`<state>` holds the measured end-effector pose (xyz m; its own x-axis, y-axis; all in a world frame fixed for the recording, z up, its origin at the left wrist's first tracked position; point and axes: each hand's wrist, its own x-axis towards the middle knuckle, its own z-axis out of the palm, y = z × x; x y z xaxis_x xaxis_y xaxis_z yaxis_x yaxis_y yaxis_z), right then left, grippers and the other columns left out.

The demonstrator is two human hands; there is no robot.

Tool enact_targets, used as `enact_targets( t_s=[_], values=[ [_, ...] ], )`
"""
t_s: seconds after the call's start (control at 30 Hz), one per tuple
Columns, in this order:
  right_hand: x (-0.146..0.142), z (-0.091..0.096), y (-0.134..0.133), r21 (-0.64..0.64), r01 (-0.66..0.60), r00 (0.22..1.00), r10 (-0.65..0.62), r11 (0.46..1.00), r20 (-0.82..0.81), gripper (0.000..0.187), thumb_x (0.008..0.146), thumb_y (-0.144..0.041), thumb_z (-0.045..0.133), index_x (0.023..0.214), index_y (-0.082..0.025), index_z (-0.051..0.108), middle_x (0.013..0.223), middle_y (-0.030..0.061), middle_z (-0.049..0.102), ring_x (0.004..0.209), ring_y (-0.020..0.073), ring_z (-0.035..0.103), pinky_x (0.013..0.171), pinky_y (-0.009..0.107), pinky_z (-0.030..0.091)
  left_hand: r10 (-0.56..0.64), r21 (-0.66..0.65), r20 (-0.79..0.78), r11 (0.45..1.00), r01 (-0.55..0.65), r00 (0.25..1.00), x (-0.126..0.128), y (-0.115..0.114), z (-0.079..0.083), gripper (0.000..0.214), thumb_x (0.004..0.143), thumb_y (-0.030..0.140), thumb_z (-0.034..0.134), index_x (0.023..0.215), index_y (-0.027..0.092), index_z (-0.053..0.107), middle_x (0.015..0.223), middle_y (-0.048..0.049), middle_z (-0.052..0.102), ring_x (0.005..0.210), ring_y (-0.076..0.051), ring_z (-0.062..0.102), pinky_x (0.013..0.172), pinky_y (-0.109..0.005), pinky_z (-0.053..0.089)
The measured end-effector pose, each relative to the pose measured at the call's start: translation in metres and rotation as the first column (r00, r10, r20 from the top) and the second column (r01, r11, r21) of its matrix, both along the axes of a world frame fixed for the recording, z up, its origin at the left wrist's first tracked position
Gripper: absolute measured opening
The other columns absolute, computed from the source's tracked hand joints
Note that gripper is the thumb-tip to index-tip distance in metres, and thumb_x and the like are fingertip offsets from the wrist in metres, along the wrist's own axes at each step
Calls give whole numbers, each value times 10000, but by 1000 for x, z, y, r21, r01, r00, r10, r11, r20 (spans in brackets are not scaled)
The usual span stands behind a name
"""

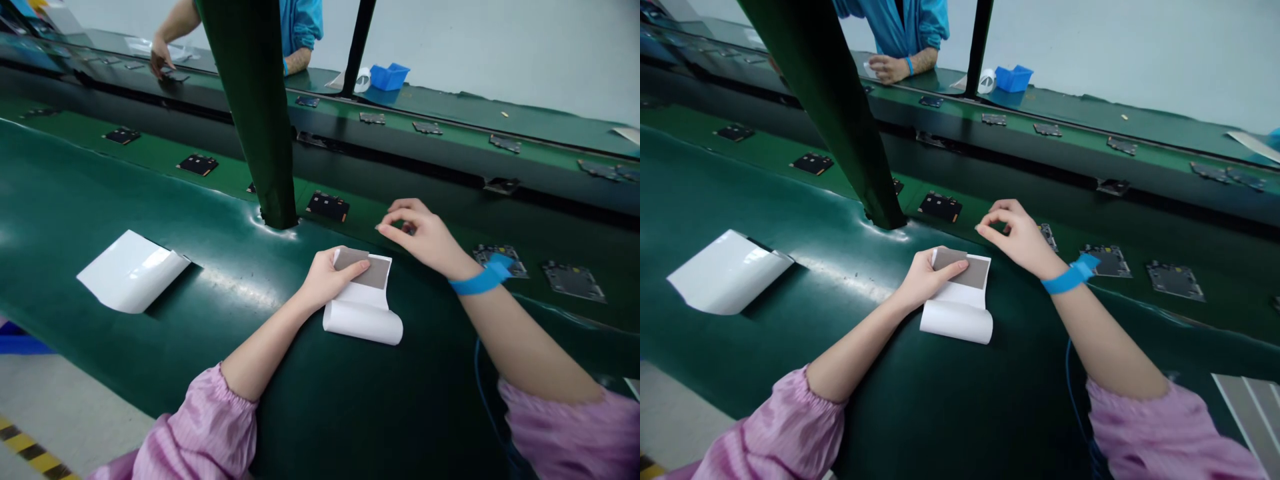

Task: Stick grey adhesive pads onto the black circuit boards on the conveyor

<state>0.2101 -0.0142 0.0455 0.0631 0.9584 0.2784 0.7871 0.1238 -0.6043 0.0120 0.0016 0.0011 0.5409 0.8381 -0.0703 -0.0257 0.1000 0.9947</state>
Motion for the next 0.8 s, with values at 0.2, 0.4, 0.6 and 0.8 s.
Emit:
enact_targets(
  t_s=[0.2,0.4,0.6,0.8],
  values=[
    [14,-34,80,-119,16,999,-19,993,-29,246,800,-397,601,728,-181,695,876,88,685,883,230,594,812,377,459,-11,-11,10,1000,11,1000,-1,-1,0,212,734,334,718,802,137,678,757,-31,682,691,-141,611,615,-235,444],
    [12,-47,108,-218,44,999,-42,975,13,237,799,-349,593,791,-156,730,842,81,716,761,199,609,734,335,465,-30,-48,23,998,31,999,0,-1,2,230,731,343,725,821,137,680,787,-45,688,708,-148,619,613,-239,452],
    [20,-48,100,-227,43,999,-43,973,2,237,803,-328,583,780,-149,737,868,92,725,808,216,624,775,354,466,-27,-40,14,999,28,1000,-1,-1,4,193,738,308,717,778,128,657,757,-39,667,691,-138,604,602,-231,441],
    [25,-50,88,-189,97,992,-81,977,92,208,799,-330,586,727,-175,704,876,93,691,899,234,604,846,372,456,-29,-24,3,999,29,1000,0,-1,4,208,735,322,716,798,129,668,766,-36,670,697,-141,604,605,-232,440]
  ],
)
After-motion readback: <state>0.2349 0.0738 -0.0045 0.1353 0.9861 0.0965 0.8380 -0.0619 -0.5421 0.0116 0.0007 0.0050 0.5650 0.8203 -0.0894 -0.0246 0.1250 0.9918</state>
